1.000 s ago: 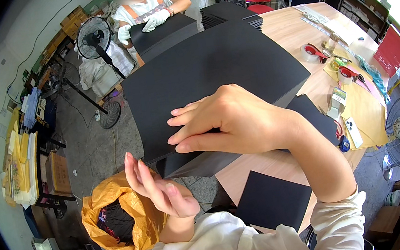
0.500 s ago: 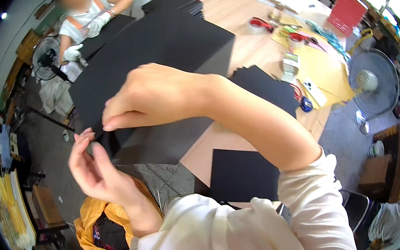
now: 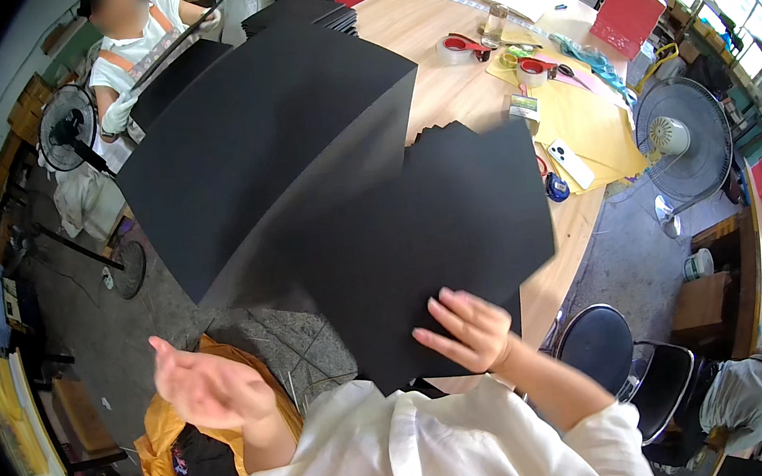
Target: The person repeatedly picks up a black rectangular sheet from a pile on the table and places it onto a growing stack. The person aligns the sheets by hand to maintain a neat pile. The task is performed continuously throughout the clip.
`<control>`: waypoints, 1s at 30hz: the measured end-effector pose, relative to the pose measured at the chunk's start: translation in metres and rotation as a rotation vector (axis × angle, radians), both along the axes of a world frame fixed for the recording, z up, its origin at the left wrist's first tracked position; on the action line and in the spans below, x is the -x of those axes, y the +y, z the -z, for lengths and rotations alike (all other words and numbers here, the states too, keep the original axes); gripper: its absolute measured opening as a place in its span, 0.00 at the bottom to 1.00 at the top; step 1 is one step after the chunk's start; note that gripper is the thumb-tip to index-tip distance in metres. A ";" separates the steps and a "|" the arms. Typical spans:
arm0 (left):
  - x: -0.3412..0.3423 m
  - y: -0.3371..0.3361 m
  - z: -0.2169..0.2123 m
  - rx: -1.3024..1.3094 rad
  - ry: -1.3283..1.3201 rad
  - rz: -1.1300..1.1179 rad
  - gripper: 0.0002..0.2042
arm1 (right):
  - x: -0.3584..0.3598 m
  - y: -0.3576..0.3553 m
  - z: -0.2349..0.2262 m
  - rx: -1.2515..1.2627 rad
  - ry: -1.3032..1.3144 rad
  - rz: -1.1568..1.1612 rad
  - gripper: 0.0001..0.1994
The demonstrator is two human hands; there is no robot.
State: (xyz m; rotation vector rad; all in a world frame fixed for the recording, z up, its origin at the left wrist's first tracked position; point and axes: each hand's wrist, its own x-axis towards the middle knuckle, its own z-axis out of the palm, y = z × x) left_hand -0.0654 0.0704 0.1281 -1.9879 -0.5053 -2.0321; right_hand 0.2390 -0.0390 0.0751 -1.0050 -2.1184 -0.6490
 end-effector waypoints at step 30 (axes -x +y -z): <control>-0.024 0.005 -0.012 0.422 -0.267 -0.021 0.23 | 0.092 0.201 -0.185 0.512 -0.061 -0.679 0.19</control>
